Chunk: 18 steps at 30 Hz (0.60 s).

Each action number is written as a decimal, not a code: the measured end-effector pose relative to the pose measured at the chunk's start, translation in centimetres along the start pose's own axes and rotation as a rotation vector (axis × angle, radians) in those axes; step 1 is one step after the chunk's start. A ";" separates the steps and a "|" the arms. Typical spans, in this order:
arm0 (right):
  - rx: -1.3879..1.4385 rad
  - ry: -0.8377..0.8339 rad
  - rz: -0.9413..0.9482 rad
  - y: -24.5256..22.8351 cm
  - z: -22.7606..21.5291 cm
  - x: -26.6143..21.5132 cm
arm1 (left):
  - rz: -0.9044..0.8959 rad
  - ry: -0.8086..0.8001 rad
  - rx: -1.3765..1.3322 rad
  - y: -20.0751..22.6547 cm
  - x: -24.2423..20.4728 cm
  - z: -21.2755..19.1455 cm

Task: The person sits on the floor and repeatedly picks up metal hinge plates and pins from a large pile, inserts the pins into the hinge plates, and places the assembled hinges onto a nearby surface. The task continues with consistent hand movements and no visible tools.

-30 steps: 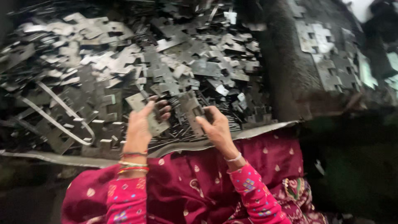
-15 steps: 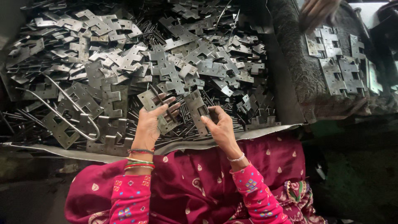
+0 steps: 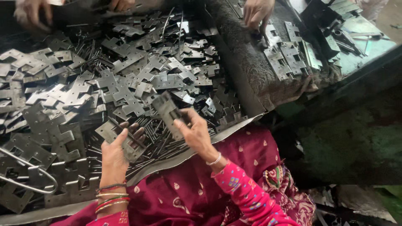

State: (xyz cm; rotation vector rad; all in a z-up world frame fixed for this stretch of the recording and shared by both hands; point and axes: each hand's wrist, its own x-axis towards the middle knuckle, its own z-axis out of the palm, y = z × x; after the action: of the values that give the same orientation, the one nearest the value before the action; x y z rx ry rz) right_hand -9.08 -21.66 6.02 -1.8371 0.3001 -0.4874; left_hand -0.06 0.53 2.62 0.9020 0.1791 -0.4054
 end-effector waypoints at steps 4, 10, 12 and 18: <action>-0.115 0.153 -0.211 -1.7 -4.3 3.9 | -0.005 0.031 0.068 -0.4 0.6 -0.3; -0.549 0.463 -0.359 -0.2 -14.0 16.1 | 0.035 0.015 0.092 -0.6 0.9 -0.5; -0.664 0.554 -0.357 1.1 -17.4 20.7 | 0.044 0.008 0.073 -0.8 1.0 -0.6; -0.838 0.543 0.068 4.1 -26.2 29.5 | 0.004 0.035 0.077 -1.0 1.5 -0.8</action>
State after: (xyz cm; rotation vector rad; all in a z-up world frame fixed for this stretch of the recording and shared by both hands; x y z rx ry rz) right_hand 4.74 -57.93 14.23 -2.4527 1.0566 -0.9026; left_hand 0.93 0.19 0.97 0.9854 0.1947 -0.3947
